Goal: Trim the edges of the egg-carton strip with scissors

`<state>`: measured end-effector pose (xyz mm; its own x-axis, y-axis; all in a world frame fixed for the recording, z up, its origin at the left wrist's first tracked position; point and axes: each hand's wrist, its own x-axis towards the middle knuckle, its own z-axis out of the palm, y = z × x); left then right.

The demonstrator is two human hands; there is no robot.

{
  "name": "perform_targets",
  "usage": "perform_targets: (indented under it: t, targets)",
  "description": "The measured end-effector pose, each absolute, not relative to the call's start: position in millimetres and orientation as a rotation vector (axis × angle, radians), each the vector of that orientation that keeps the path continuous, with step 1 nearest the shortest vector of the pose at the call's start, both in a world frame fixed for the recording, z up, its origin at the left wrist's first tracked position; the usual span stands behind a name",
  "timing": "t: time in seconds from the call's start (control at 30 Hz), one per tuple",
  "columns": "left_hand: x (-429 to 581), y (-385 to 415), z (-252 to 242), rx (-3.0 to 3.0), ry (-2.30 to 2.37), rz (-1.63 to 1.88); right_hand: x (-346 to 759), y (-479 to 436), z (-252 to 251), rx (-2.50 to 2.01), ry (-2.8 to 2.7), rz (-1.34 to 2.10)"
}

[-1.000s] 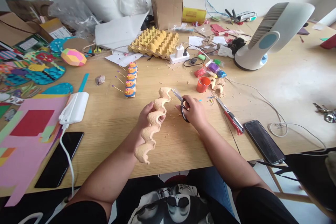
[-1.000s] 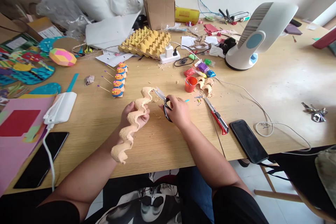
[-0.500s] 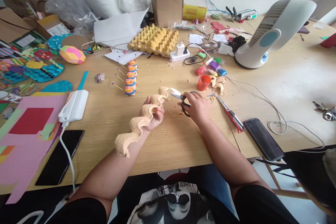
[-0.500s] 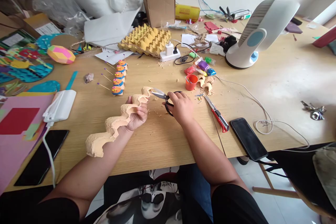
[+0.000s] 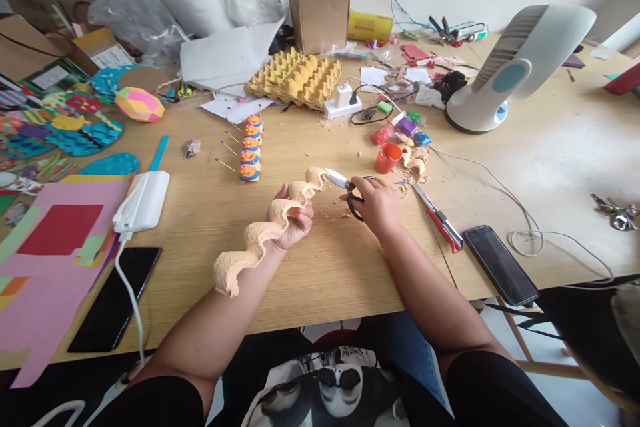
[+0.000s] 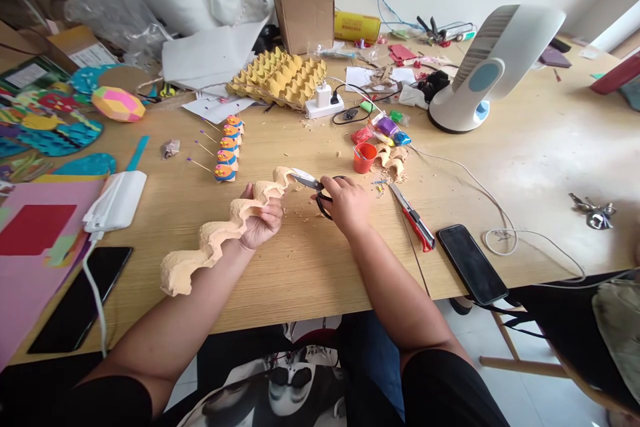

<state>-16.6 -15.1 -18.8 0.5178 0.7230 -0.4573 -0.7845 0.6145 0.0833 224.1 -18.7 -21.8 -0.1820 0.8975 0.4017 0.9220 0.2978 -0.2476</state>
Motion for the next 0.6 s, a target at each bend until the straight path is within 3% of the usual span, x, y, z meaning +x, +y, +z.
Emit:
perform_targets:
  t: [0.6]
  targets:
    - [-18.4,-10.7,-22.3,-0.114,0.431,0.882,233.6,-18.8,-18.4,-1.652,-2.178,-0.089]
